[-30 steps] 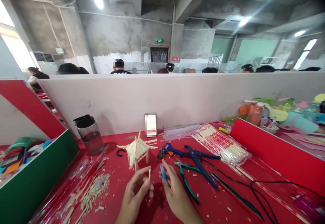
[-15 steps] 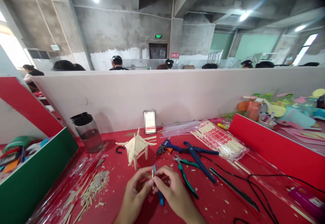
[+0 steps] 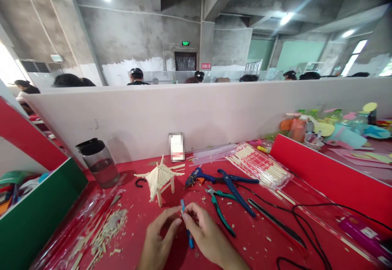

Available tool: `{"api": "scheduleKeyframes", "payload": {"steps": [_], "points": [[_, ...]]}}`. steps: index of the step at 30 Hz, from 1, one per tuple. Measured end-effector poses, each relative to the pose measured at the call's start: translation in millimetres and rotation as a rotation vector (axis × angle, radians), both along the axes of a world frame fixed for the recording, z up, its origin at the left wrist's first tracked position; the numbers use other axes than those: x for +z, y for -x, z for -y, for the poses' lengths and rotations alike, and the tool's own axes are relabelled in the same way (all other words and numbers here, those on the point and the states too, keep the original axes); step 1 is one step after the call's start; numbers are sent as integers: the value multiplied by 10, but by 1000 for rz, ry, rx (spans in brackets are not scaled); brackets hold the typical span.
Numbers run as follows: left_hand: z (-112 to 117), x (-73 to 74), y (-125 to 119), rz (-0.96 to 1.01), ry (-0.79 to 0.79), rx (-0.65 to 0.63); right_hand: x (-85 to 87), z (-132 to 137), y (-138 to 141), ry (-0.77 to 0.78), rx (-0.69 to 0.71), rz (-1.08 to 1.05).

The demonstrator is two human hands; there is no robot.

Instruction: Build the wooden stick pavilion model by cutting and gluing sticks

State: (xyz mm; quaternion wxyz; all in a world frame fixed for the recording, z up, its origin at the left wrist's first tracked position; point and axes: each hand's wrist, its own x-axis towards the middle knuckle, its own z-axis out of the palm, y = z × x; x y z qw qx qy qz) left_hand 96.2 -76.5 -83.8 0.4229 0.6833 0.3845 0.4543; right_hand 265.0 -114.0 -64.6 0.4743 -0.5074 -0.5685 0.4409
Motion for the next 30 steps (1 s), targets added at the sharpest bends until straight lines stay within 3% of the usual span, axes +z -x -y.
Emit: {"api": "scheduleKeyframes", "payload": {"steps": [4,13,17,20,22,24,27,30], "points": [[-22,31,46,-8,-123,15,107,9,-116,31,123,65],[-64,22,46,-73,-233,-104,238,-16,-276,55,157,133],[-48,42,48,-81,-229,-67,306,-52,-398,-65,90,253],[-43,56,57,-65,-244,-43,331,-136,-703,-134,-78,477],[-48,55,63,-58,-259,-38,304,-224,-998,-129,-233,762],[-55,44,67,-58,-260,-45,234,-328,-1303,-105,-311,866],[-65,22,70,-59,-250,-55,68,-471,-1641,-24,-363,992],[-66,10,75,-56,-243,-49,-113,-562,-1762,70,-359,1089]]}}
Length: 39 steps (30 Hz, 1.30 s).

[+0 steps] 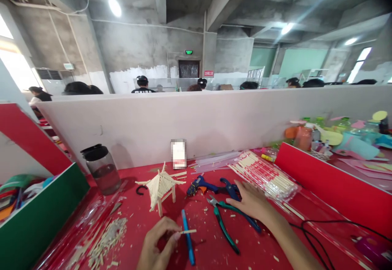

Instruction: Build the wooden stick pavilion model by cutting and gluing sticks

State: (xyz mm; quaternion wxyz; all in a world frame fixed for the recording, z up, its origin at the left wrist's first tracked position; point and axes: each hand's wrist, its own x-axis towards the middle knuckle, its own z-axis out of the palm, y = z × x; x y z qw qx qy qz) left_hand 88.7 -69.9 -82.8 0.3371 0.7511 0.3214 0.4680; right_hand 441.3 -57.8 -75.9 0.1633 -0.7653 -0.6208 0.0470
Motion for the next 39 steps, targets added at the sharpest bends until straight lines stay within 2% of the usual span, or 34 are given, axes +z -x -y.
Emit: {"api": "scheduleKeyframes", "payload": {"steps": [3,6,9,13,15,18,21,24,28,31,36,39], "points": [[-1,9,5,19,17,5,-118,-36,16,26,-16,55],[-3,20,0,40,17,19,-114,-37,42,-14,-11,80],[12,7,-22,73,38,22,42,-16,53,-95,-5,76],[72,12,-67,168,111,17,430,125,208,-236,24,-22],[106,58,-84,191,92,11,606,265,391,-307,110,-396],[138,184,-90,255,66,93,709,494,743,-95,187,-890],[118,341,-77,326,70,241,603,654,1063,54,168,-1066],[56,480,-71,337,51,271,416,736,1242,183,181,-1104],[-8,575,-122,391,79,336,262,818,1285,181,374,-1018],[-10,565,-171,395,103,338,246,878,1335,134,481,-977],[18,456,-214,373,121,296,232,938,1585,46,369,-1012],[37,401,-239,355,114,282,199,950,1685,45,332,-1031]]}}
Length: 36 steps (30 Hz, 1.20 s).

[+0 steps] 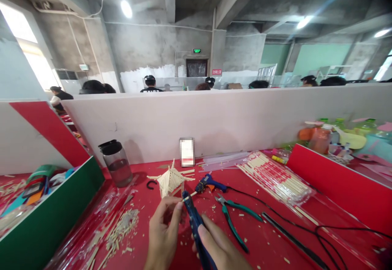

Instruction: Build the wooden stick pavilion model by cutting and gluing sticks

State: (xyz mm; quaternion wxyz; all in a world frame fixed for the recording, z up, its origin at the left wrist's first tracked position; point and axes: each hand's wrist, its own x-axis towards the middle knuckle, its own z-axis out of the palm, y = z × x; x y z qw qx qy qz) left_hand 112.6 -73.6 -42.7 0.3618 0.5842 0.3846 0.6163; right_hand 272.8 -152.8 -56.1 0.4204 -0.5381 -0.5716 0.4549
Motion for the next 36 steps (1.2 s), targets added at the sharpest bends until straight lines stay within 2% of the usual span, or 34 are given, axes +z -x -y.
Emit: {"api": "scheduleKeyframes", "payload": {"steps": [7,14,19,24,30,36], "points": [[26,-46,-46,-47,-35,-2,15,6,33,77,-60,5],[14,-107,-27,-46,-1,-1,60,21,42,64,-66,0],[24,-98,-25,-40,15,1,52,20,40,55,-69,-10],[23,-98,-25,-27,18,-11,66,6,44,124,-93,-25],[-1,-133,-13,-24,3,-43,14,16,93,137,-148,-54],[-5,-134,1,-47,4,-79,-8,8,108,113,-131,-47]]}}
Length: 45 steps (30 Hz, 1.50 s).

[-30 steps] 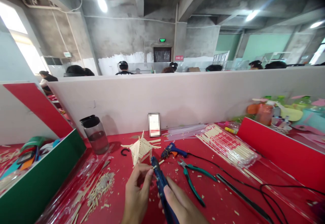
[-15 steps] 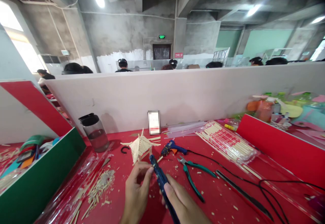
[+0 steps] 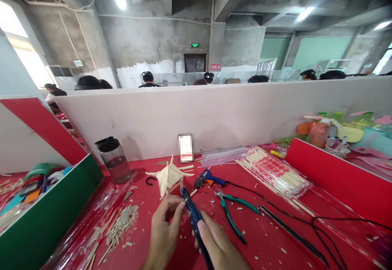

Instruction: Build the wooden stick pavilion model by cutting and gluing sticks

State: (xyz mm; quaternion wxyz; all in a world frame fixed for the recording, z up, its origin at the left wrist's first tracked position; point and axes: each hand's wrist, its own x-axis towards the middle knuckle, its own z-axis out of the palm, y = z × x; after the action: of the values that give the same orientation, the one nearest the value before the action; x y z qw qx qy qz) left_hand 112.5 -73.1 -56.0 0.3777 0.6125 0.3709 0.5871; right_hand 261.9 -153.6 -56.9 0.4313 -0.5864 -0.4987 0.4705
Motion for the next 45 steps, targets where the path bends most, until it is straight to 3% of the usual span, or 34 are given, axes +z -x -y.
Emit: {"api": "scheduleKeyframes", "payload": {"steps": [14,24,31,36,45], "points": [[-10,-27,19,15,15,9,-24,12,8,-48,-16,45],[-12,-17,21,-3,9,13,64,16,25,-12,-31,-1],[-30,-13,32,-24,2,24,-59,9,-3,-141,5,122],[-29,-39,73,-36,24,-11,-129,-16,-8,-142,9,211],[-38,-63,106,-89,-14,-46,-81,64,-27,-302,34,354]]}}
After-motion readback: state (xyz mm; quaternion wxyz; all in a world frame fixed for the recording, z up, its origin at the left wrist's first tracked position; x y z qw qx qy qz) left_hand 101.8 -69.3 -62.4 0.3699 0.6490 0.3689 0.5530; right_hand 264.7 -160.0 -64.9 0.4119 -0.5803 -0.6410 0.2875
